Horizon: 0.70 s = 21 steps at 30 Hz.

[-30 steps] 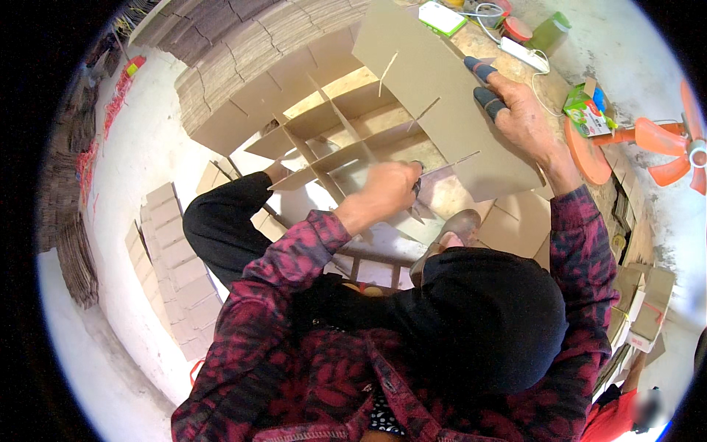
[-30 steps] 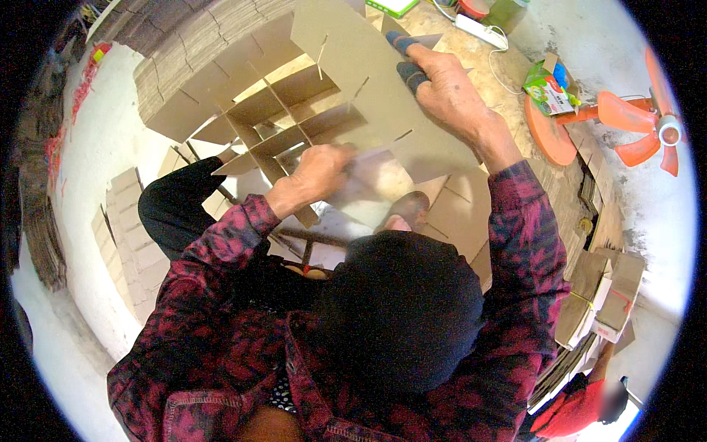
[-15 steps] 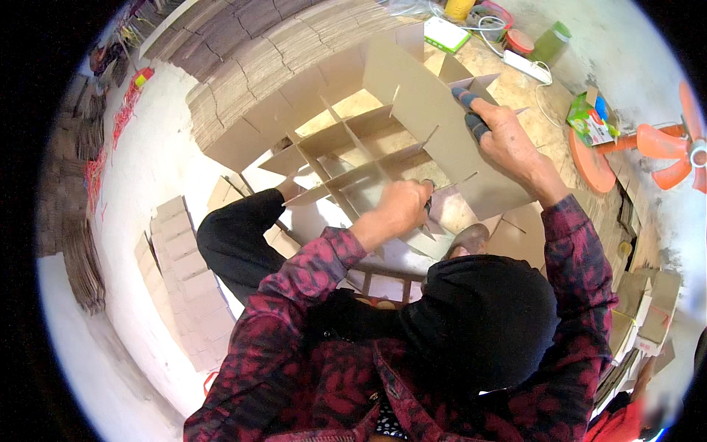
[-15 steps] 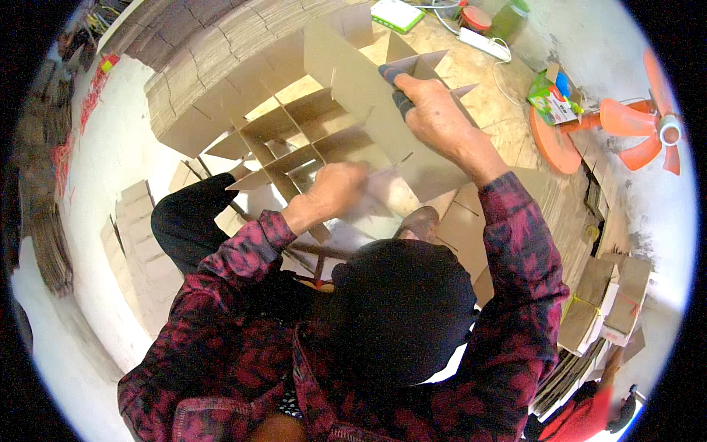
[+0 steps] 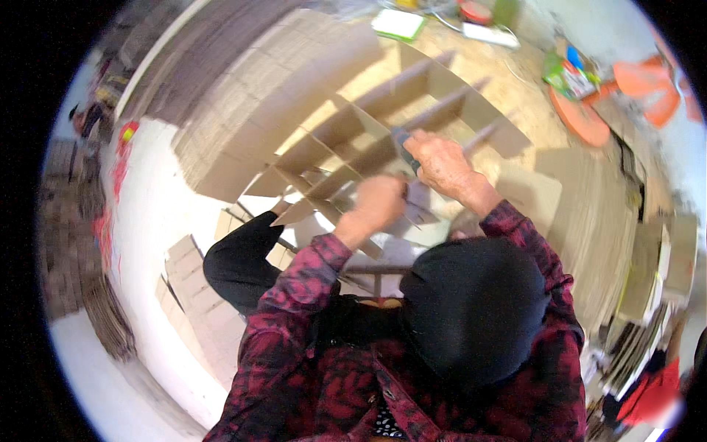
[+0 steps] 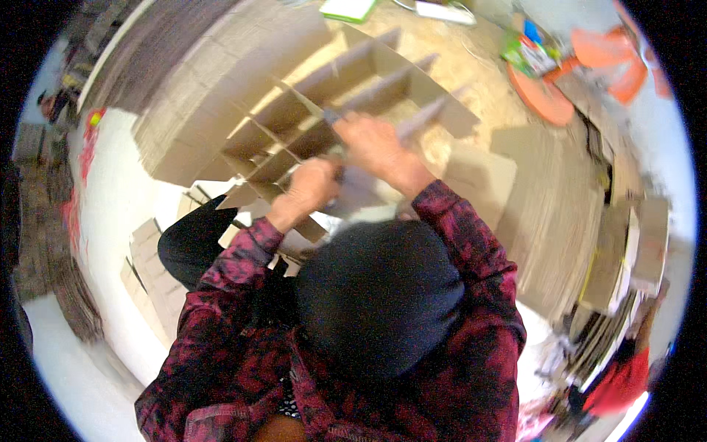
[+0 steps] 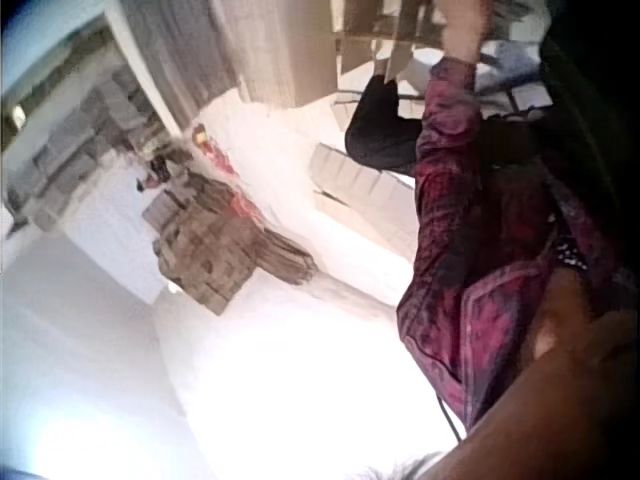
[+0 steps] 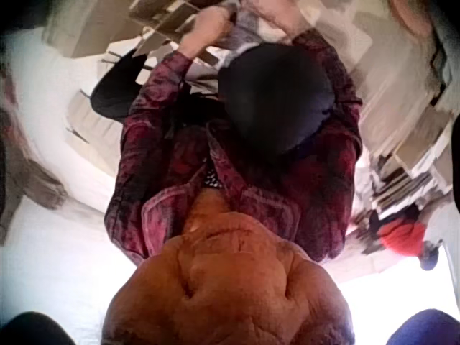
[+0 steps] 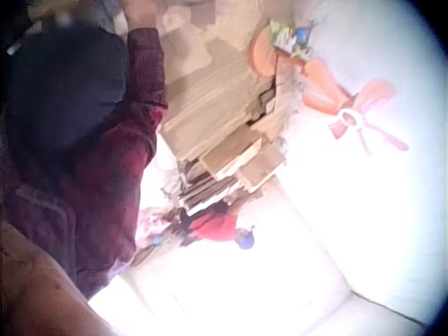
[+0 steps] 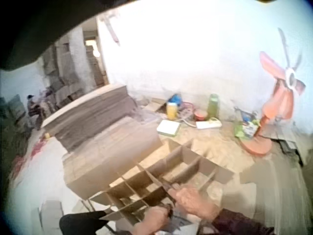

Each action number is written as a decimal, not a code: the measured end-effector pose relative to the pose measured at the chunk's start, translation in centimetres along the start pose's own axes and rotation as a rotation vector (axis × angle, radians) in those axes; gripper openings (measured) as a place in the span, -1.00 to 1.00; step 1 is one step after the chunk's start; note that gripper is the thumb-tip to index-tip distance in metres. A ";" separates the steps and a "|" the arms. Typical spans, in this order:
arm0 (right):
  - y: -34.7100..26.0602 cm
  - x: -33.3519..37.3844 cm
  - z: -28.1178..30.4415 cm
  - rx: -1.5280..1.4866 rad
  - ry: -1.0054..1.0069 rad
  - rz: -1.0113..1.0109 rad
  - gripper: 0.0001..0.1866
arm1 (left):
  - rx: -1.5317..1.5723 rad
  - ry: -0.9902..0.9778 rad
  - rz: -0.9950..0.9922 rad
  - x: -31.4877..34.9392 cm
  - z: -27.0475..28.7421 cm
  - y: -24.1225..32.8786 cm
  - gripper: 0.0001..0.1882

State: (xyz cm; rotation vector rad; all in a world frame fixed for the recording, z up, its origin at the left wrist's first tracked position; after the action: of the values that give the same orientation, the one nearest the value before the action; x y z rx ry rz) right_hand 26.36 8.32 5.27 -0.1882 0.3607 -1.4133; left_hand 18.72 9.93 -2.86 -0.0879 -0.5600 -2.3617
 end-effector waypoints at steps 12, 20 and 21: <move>-3.8 48.9 -1.4 -0.060 0.958 -1.180 -0.48 | -0.033 0.033 0.073 3.6 1.1 -1.2 -0.77; -5.3 44.1 -7.7 0.083 0.751 -1.222 -0.15 | -0.080 -0.020 0.086 1.3 -0.6 -0.4 -0.72; -4.7 44.3 -8.9 -0.057 0.799 -1.262 -0.16 | -0.086 -0.024 0.075 1.4 -0.4 -0.7 -0.72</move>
State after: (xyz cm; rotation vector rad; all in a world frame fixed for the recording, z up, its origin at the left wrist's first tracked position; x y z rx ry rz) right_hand 23.90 -35.25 -7.32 0.1687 1.0501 -2.7165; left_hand 17.26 9.38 -3.20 -0.1732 -0.4582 -2.3139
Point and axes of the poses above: each hand's wrist, its own x-axis away from the middle knuckle, its own z-axis out of the back of the hand, y = z × x, the point moved 10 cm from there along -x, towards the middle knuckle, and after that the axes turned 12 degrees about z, right-handed, at the moved point
